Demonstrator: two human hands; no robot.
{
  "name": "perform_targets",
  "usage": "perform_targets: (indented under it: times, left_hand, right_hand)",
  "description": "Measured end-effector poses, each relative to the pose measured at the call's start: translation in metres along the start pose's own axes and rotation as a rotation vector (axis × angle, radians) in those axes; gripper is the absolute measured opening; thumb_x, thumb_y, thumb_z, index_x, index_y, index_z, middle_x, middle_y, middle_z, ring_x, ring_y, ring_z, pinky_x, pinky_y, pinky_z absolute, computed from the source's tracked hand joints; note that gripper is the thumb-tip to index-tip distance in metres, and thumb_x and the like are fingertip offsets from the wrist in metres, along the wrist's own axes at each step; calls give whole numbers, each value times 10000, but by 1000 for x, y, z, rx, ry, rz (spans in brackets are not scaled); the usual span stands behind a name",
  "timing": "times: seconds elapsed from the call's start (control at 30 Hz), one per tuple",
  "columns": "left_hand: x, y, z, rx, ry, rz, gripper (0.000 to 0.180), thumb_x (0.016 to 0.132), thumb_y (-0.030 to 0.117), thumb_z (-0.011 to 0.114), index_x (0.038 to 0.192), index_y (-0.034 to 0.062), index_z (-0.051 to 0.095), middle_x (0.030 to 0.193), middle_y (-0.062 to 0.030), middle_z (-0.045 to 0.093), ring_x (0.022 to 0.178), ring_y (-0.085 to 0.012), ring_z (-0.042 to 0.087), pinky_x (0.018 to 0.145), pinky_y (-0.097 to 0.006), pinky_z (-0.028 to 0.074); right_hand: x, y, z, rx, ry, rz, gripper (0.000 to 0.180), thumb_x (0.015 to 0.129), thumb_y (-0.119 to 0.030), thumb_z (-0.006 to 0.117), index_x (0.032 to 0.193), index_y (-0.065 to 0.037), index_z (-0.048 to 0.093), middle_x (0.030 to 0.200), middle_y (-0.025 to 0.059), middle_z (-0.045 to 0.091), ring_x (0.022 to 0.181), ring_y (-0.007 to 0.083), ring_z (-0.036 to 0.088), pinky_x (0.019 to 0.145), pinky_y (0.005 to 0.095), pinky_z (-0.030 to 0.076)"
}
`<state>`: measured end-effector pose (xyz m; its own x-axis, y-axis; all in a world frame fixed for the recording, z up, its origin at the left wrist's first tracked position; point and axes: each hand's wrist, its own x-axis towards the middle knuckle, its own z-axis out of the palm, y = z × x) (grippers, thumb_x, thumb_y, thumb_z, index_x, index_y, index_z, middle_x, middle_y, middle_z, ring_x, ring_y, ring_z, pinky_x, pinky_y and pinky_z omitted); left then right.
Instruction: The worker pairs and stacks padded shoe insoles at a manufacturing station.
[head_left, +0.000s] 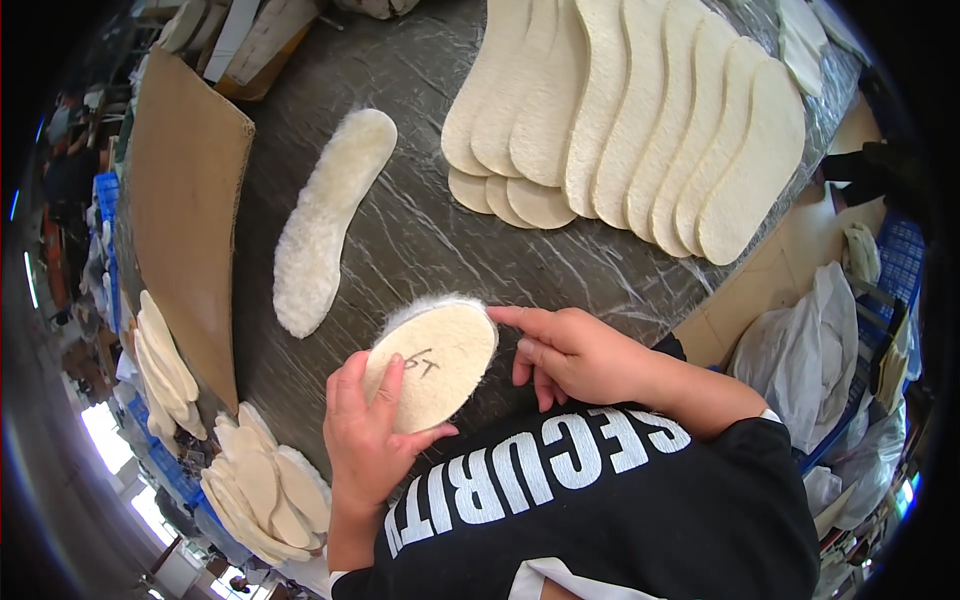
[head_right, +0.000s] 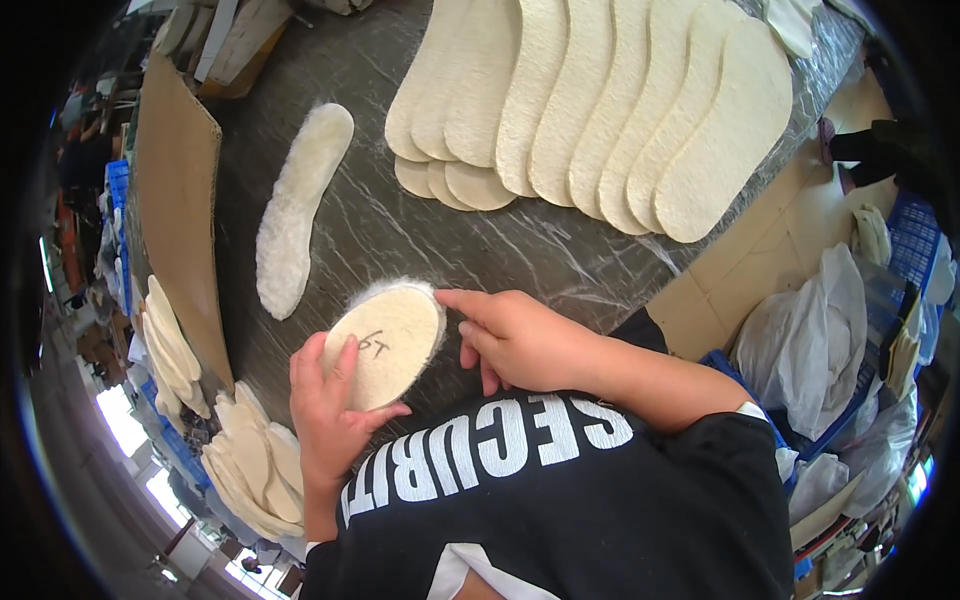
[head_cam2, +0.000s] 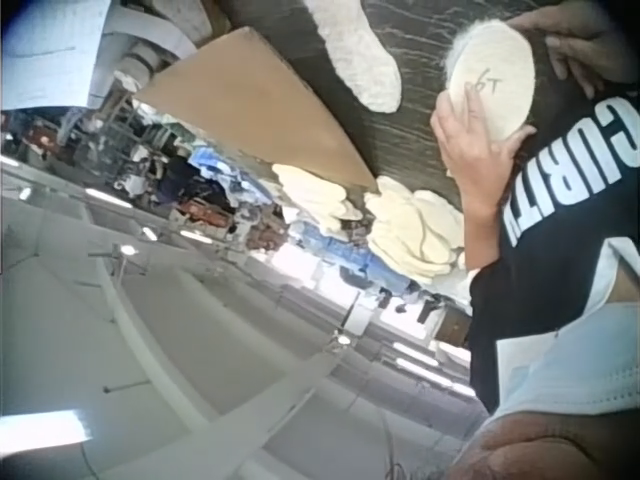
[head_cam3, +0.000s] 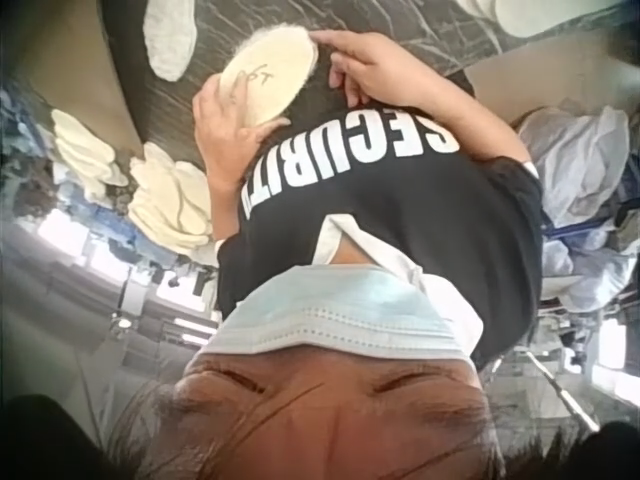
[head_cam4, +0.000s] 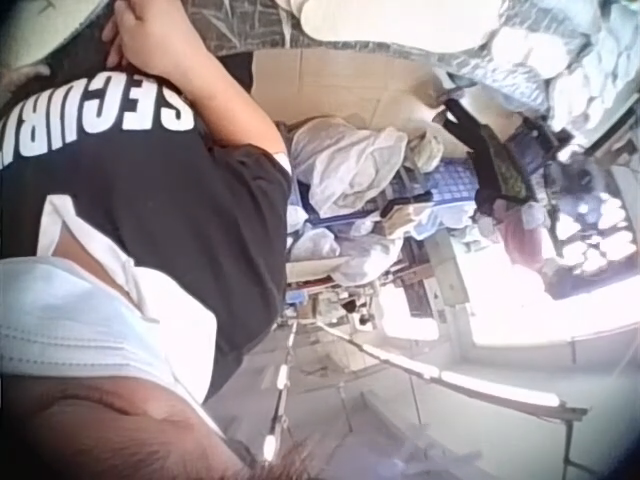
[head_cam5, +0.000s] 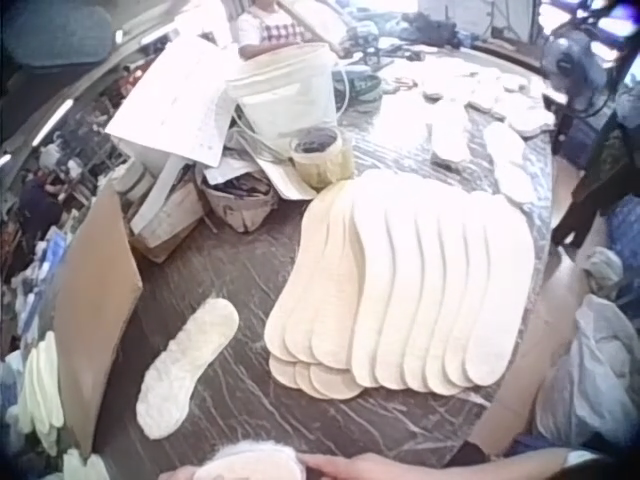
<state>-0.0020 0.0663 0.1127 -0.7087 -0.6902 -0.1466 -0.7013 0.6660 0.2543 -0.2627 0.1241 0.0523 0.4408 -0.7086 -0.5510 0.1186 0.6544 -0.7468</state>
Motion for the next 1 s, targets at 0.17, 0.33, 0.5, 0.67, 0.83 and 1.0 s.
perform_targets:
  times: [0.17, 0.33, 0.5, 0.67, 0.83, 1.0]
  left_hand:
    - [1, 2, -1, 16, -21, -22, 862, 571, 556, 817, 1197, -3, 623, 1244, -217, 514, 1072, -413, 519, 893, -489, 455]
    - [2, 3, 1, 9, -29, -24, 866, 576, 562, 815, 1200, -6, 620, 1246, -221, 513, 1074, -416, 518, 899, -493, 452]
    - [2, 4, -1, 21, -42, -30, 865, 578, 562, 816, 1196, -12, 622, 1250, -226, 512, 1076, -418, 518, 899, -494, 451]
    - [3, 3, 1, 13, -47, -32, 869, 574, 561, 820, 1190, -20, 624, 1253, -229, 512, 1077, -419, 518, 900, -494, 452]
    - [4, 3, 1, 30, -50, -27, 872, 568, 561, 821, 1191, -17, 628, 1251, -230, 515, 1069, -417, 520, 897, -491, 454]
    - [5, 4, -1, 39, -54, -27, 877, 558, 556, 825, 1195, -15, 631, 1248, -229, 519, 1067, -417, 521, 897, -490, 455]
  right_hand:
    - [-1, -1, -1, 13, -5, -20, 487, 994, -72, 375, 1473, 14, 355, 842, 120, 646, 591, 164, 638, 580, 308, 528]
    - [0, 1, -2, 21, -8, -26, 489, 995, -75, 373, 1475, 16, 350, 846, 125, 648, 591, 169, 640, 573, 312, 534]
    - [0, 0, -2, 39, -18, -34, 494, 995, -76, 374, 1479, 20, 339, 845, 127, 650, 598, 175, 644, 575, 310, 538]
    - [2, 3, -3, 31, -30, -29, 492, 1011, -59, 369, 1501, -29, 328, 864, 108, 649, 602, 141, 643, 558, 272, 530]
    - [2, 2, -3, 35, -39, -36, 497, 1004, -65, 370, 1493, 2, 321, 854, 116, 650, 606, 157, 646, 569, 288, 536]
    - [2, 1, -4, 39, -44, -51, 504, 992, -69, 373, 1482, 35, 322, 846, 125, 654, 608, 172, 651, 576, 305, 543]
